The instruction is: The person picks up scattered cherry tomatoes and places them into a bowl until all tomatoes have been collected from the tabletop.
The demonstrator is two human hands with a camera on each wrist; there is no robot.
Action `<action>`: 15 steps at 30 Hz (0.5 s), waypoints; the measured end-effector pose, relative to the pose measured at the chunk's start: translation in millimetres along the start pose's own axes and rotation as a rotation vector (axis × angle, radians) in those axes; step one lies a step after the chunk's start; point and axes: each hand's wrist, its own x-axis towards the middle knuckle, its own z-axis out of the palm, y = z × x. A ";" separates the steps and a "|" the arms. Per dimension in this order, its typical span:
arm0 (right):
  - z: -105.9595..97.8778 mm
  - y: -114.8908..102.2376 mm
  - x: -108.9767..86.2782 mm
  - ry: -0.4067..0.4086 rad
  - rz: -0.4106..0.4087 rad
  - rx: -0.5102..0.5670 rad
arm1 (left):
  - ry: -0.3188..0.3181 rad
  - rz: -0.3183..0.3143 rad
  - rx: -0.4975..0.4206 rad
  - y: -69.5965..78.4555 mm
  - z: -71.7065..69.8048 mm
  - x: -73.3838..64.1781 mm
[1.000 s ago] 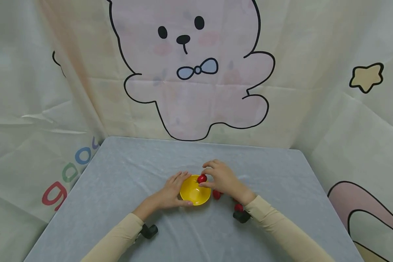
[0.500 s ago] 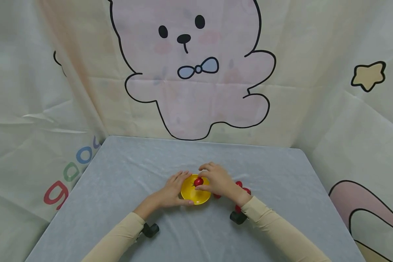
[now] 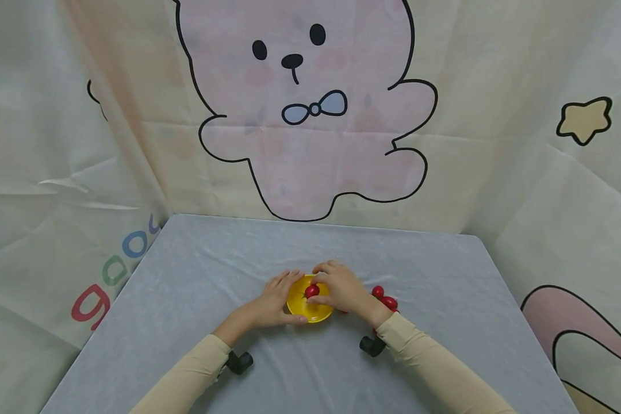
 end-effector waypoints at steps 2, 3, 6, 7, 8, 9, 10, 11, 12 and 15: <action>1.8 0.3 0.3 0.008 -0.011 0.006 | -0.005 -0.001 0.005 -0.2 0.0 0.3; 2.7 0.5 0.5 0.010 -0.014 0.004 | -0.006 -0.002 0.007 -0.3 0.1 0.4; 4.3 0.1 1.3 0.008 -0.015 0.002 | -0.010 -0.002 0.010 -0.5 0.3 0.5; 4.7 -0.1 1.6 0.005 -0.013 0.003 | -0.010 -0.001 0.009 -0.7 0.4 0.6; 4.8 -0.5 2.0 0.000 -0.012 0.004 | -0.011 -0.002 0.008 -0.3 0.2 0.4; 5.0 -0.9 2.2 -0.005 -0.011 0.008 | -0.011 -0.003 0.008 -0.4 0.2 0.4; 5.2 -1.4 2.6 -0.008 -0.011 0.015 | -0.010 -0.003 0.009 -0.5 0.3 0.4; 5.3 -1.8 2.9 -0.011 -0.010 0.020 | -0.010 -0.004 0.009 -0.3 0.2 0.4; 5.5 -2.0 3.1 -0.014 -0.010 0.024 | -0.010 -0.005 0.010 -0.2 0.1 0.4; 6.1 -2.1 4.1 -0.011 -0.019 0.036 | -0.007 -0.005 0.010 0.1 0.0 0.5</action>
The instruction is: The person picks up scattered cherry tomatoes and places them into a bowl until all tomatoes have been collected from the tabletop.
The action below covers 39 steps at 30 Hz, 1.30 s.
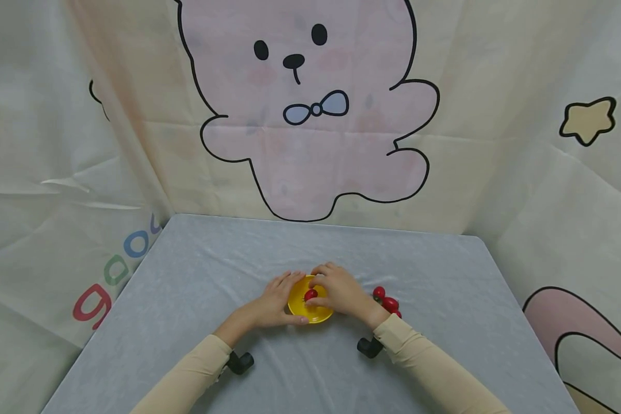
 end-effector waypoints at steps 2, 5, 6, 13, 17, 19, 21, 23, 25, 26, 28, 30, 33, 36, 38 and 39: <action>-0.2 0.2 -0.1 0.009 -0.011 0.003 | -0.004 -0.002 0.001 0.6 -0.2 -0.1; -0.3 1.0 -0.2 0.028 -0.029 0.016 | -0.001 0.004 -0.004 0.8 -0.1 -0.2; -0.6 1.2 -0.3 0.032 -0.031 0.020 | 0.000 0.005 -0.007 1.2 -0.5 -0.3; -6.0 2.6 1.8 0.008 0.010 0.002 | -0.003 0.004 -0.024 2.5 -2.0 -0.8; -15.7 2.4 3.4 0.003 0.025 -0.017 | -0.009 -0.004 -0.029 2.2 -1.8 -0.8; -21.3 2.8 4.4 0.010 0.027 -0.030 | -0.008 -0.003 -0.025 2.4 -1.7 -1.0; -25.9 3.9 4.8 0.015 0.024 -0.047 | -0.002 -0.001 -0.026 2.3 -1.5 -1.3; -29.8 5.4 4.5 0.017 0.018 -0.047 | 0.001 0.000 -0.026 2.3 -1.5 -1.6; -32.5 7.4 3.4 0.018 0.014 -0.042 | 0.002 -0.001 -0.027 2.2 -1.5 -1.6; -33.6 8.5 2.5 0.021 0.011 -0.037 | 0.002 -0.002 -0.029 2.1 -1.5 -1.5; -34.9 11.2 0.1 0.034 0.005 -0.027 | -0.001 -0.005 -0.028 1.9 -1.5 -1.2; -35.7 14.5 -2.8 0.052 -0.002 -0.021 | -0.005 -0.008 -0.029 1.8 -1.4 -1.0; -37.5 19.6 -8.0 0.079 -0.001 -0.023 | -0.011 -0.014 -0.027 2.1 -1.3 -0.8; -42.0 23.8 -14.0 0.094 0.016 -0.024 | -0.012 -0.020 -0.030 2.9 -1.5 -0.9; -46.0 26.2 -18.2 0.094 0.037 -0.024 | -0.012 -0.024 -0.032 3.4 -1.7 -1.0; -47.9 27.5 -20.3 0.094 0.048 -0.027 | -0.010 -0.025 -0.035 3.4 -1.7 -0.8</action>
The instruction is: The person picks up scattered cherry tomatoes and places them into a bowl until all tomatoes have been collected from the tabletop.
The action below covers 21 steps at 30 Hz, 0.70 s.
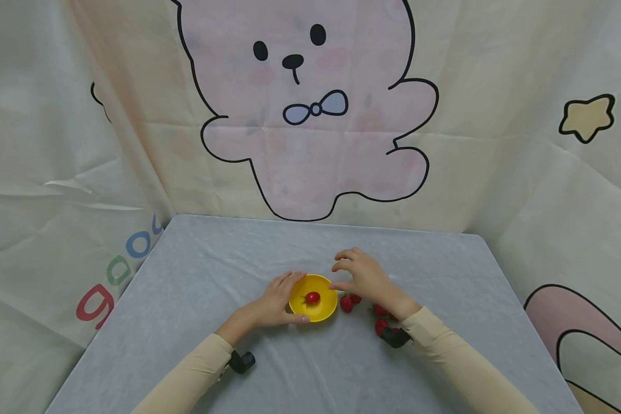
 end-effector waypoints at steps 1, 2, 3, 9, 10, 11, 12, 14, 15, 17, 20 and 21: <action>-2.3 1.4 -1.9 -0.001 0.010 -0.001 | 0.002 -0.001 -0.002 0.0 0.1 0.2; -4.4 2.8 -3.8 -0.002 0.019 -0.002 | 0.004 0.001 -0.003 -0.1 0.2 0.5; -5.9 4.4 -5.6 -0.001 0.027 -0.009 | 0.007 0.004 -0.001 -0.2 0.4 0.7; -14.0 10.2 -15.8 0.011 0.040 -0.012 | 0.016 0.013 0.005 -1.0 0.8 0.7; -14.9 10.6 -17.4 0.009 0.041 -0.007 | 0.016 0.012 0.002 -1.1 0.8 0.7; -15.0 11.4 -19.0 0.006 0.040 -0.007 | 0.016 0.010 0.000 -1.1 0.8 0.6; -15.0 12.0 -20.6 0.000 0.041 -0.007 | 0.017 0.009 -0.004 -1.2 0.9 0.6; -13.9 13.5 -24.2 -0.013 0.047 -0.003 | 0.019 0.010 -0.006 -1.2 1.0 0.6; -13.2 14.1 -26.1 -0.021 0.050 -0.007 | 0.019 0.012 -0.005 -1.1 1.1 0.6; -11.1 15.4 -29.9 -0.033 0.050 -0.012 | 0.021 0.015 -0.004 -0.9 1.3 0.7; -7.2 16.8 -34.3 -0.054 0.061 -0.009 | 0.023 0.018 -0.003 -0.9 1.7 0.7; -6.0 17.0 -35.5 -0.061 0.065 -0.008 | 0.024 0.018 -0.003 -1.0 1.8 0.7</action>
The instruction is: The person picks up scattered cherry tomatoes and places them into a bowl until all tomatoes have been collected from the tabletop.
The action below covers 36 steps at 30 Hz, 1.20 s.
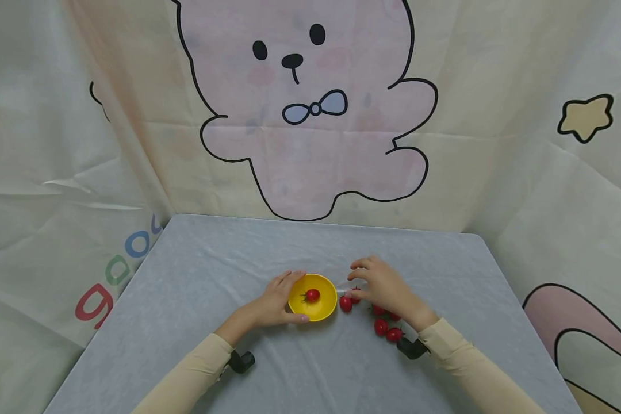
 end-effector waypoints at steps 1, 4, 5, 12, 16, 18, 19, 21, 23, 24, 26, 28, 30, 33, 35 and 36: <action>1.3 0.2 -0.9 -0.006 0.004 0.002 | 0.001 0.000 0.001 -0.3 0.1 0.0; 6.0 0.6 -3.6 -0.025 0.016 0.010 | 0.000 -0.001 0.003 -0.3 0.1 0.1; 7.3 0.4 -4.4 -0.029 0.017 0.009 | -0.001 -0.002 0.002 0.0 0.0 0.0; 14.4 1.0 -6.9 -0.059 0.035 0.018 | -0.003 -0.001 0.008 0.4 -0.2 -0.1; 20.7 2.5 -8.5 -0.064 0.029 0.002 | 0.002 0.004 0.008 -0.9 0.6 0.2; 23.4 2.8 -9.4 -0.062 0.021 -0.003 | 0.002 0.005 0.007 -1.5 1.3 0.4; 24.6 2.9 -10.0 -0.059 0.015 -0.008 | 0.003 0.004 0.009 -2.0 1.6 0.5; 26.6 2.8 -11.0 -0.058 0.012 -0.007 | 0.003 0.003 0.009 -2.2 2.1 0.5; 27.6 2.3 -12.1 -0.061 0.014 0.001 | 0.001 0.000 0.009 -2.4 2.4 0.6; 28.0 2.0 -12.6 -0.064 0.016 0.002 | 0.000 -0.001 0.009 -2.4 2.5 0.6; 29.1 1.8 -13.4 -0.067 0.018 0.006 | -0.003 -0.002 0.007 -2.3 2.5 0.6; 30.1 1.7 -14.0 -0.063 0.014 0.000 | -0.006 -0.004 0.004 -2.1 2.5 0.4; 31.6 2.0 -14.4 -0.053 0.007 -0.010 | -0.006 -0.004 0.001 -1.8 2.2 0.1; 34.3 2.6 -14.6 -0.031 -0.013 -0.028 | -0.002 -0.002 0.000 -1.6 1.9 -0.2; 36.4 2.9 -14.6 -0.020 -0.024 -0.040 | -0.001 -0.002 -0.001 -1.5 1.7 -0.4; 37.3 2.8 -14.6 -0.017 -0.029 -0.043 | 0.000 -0.003 -0.002 -1.5 1.7 -0.4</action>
